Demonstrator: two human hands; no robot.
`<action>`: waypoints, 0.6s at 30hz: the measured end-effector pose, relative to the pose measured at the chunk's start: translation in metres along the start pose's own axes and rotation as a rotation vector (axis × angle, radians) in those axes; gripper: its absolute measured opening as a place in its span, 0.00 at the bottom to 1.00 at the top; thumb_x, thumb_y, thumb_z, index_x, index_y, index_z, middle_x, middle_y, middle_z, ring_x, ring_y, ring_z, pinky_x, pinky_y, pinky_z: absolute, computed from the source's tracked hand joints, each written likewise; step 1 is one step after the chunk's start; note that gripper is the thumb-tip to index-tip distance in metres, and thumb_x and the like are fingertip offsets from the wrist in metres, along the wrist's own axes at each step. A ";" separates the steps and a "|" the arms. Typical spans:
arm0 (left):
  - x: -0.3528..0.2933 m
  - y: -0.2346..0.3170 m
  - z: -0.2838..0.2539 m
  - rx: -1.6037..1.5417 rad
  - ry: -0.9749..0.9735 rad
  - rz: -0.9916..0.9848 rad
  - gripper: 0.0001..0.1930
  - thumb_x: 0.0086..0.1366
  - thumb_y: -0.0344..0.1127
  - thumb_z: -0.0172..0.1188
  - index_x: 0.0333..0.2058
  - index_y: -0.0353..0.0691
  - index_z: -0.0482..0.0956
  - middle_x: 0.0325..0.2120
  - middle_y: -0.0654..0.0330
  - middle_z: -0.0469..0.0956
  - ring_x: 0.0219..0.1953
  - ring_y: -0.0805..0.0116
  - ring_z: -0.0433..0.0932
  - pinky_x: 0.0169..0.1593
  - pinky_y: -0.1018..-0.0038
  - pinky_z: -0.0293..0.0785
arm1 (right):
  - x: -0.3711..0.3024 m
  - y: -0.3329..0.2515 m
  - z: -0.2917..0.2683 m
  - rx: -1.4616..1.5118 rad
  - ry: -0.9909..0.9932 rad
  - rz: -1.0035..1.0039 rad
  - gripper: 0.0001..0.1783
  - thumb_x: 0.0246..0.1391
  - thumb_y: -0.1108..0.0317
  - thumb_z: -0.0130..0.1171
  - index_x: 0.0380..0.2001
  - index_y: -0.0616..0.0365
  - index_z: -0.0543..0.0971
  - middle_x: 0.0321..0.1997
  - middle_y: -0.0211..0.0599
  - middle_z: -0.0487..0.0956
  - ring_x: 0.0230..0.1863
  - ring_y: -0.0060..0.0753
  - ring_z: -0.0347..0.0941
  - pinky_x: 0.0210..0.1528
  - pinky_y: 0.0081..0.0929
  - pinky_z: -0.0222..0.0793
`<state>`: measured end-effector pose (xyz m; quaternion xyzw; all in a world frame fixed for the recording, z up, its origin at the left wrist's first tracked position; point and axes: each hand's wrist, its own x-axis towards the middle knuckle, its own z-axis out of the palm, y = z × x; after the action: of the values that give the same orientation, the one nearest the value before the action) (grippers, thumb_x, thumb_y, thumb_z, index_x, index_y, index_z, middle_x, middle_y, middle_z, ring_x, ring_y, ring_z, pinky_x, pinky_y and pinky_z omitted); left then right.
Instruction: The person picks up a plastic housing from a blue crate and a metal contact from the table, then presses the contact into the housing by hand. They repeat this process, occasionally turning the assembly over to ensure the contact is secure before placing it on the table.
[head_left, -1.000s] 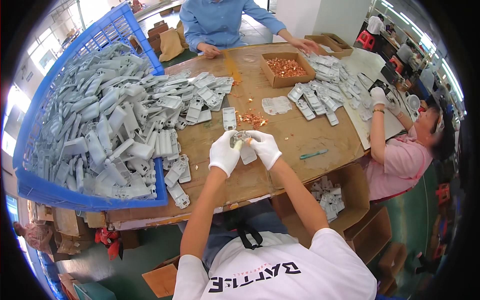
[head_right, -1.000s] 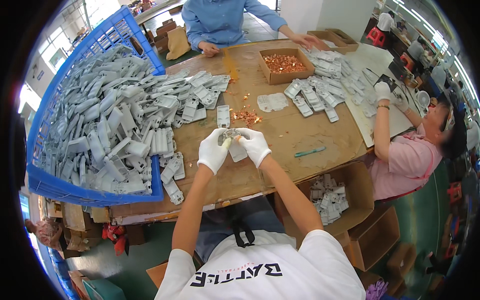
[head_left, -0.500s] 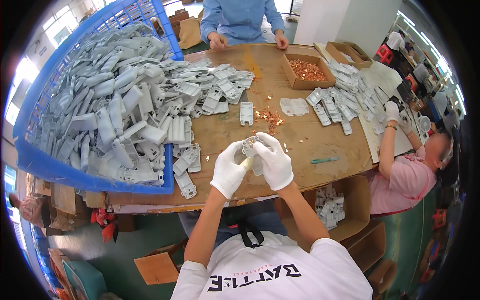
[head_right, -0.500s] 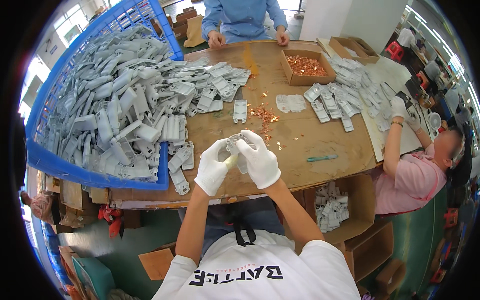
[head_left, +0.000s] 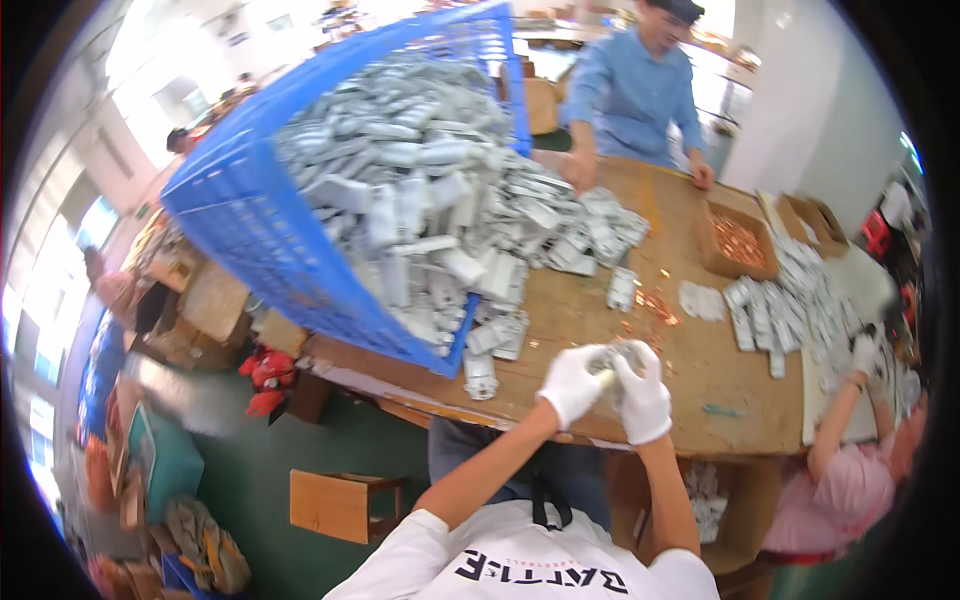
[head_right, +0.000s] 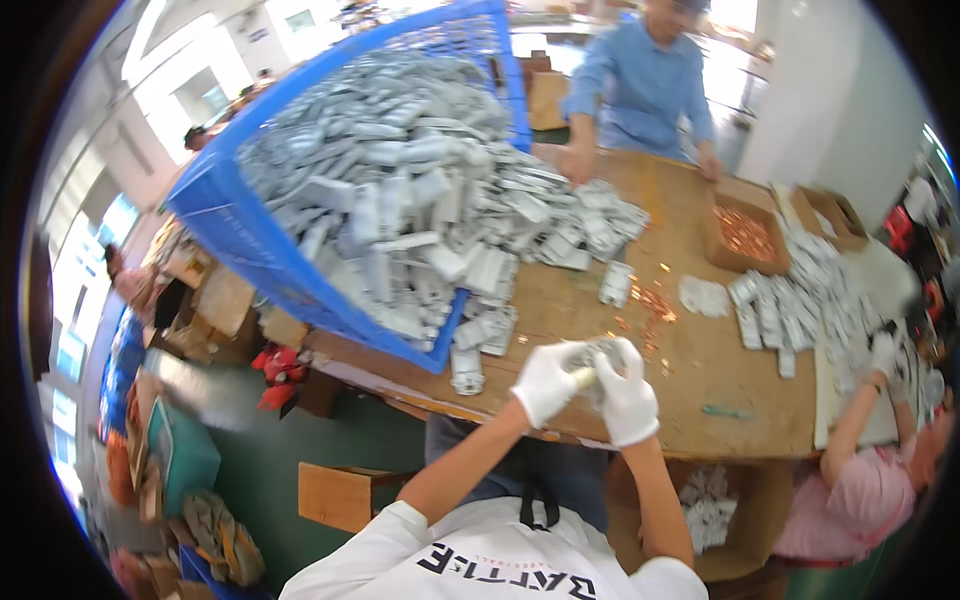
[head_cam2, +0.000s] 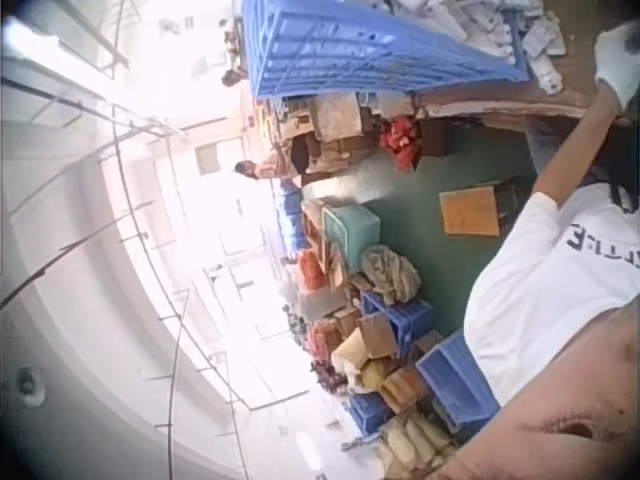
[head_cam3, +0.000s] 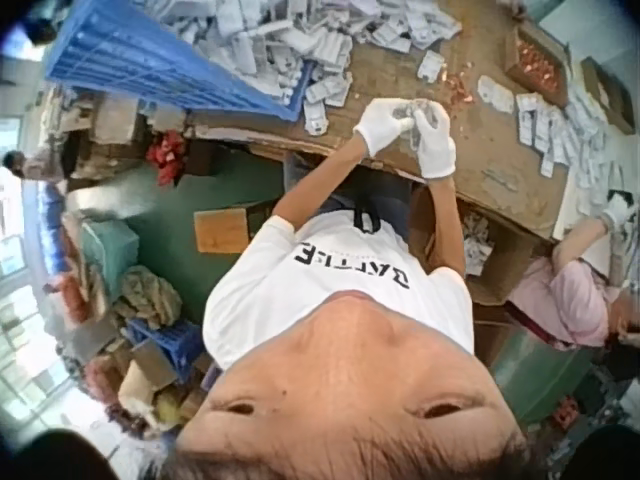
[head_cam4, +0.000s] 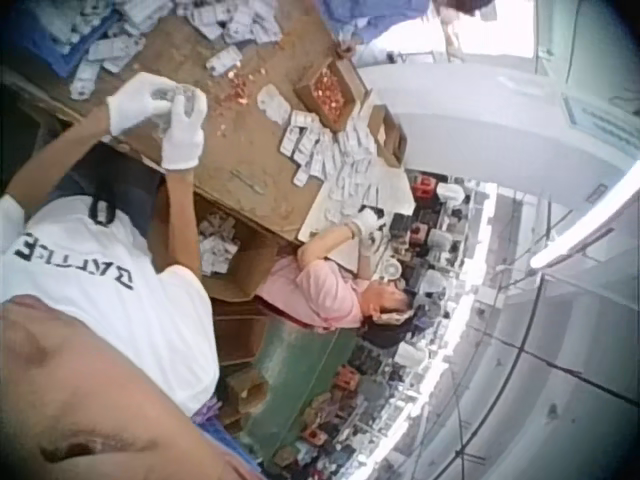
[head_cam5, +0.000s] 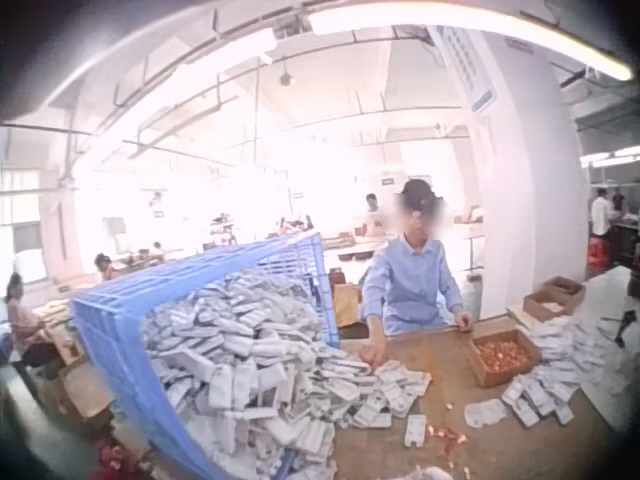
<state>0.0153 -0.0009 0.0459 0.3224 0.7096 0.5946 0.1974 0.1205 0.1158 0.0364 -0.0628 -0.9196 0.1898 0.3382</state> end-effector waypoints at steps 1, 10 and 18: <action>-0.003 0.004 -0.003 0.057 0.006 -0.007 0.14 0.56 0.32 0.62 0.40 0.33 0.81 0.33 0.51 0.82 0.36 0.69 0.81 0.40 0.71 0.75 | 0.001 -0.004 0.003 0.018 0.028 -0.038 0.24 0.41 0.77 0.62 0.47 0.49 0.79 0.58 0.42 0.70 0.46 0.42 0.77 0.41 0.33 0.78; -0.002 -0.004 0.021 -0.127 -0.077 -0.136 0.14 0.52 0.30 0.62 0.38 0.34 0.81 0.29 0.57 0.82 0.34 0.71 0.78 0.39 0.71 0.74 | -0.023 0.017 0.005 0.738 0.033 0.390 0.20 0.52 0.80 0.55 0.50 0.62 0.75 0.58 0.47 0.68 0.55 0.48 0.71 0.54 0.35 0.73; -0.012 -0.015 0.024 -0.251 0.039 -0.141 0.10 0.54 0.27 0.60 0.37 0.35 0.82 0.25 0.62 0.80 0.29 0.75 0.74 0.35 0.73 0.72 | -0.012 0.023 0.001 0.904 -0.321 0.656 0.24 0.62 0.70 0.54 0.60 0.49 0.66 0.59 0.41 0.67 0.54 0.44 0.67 0.55 0.31 0.67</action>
<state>0.0369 0.0069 0.0252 0.2329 0.6541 0.6697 0.2636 0.1286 0.1341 0.0193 -0.1643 -0.7194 0.6657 0.1111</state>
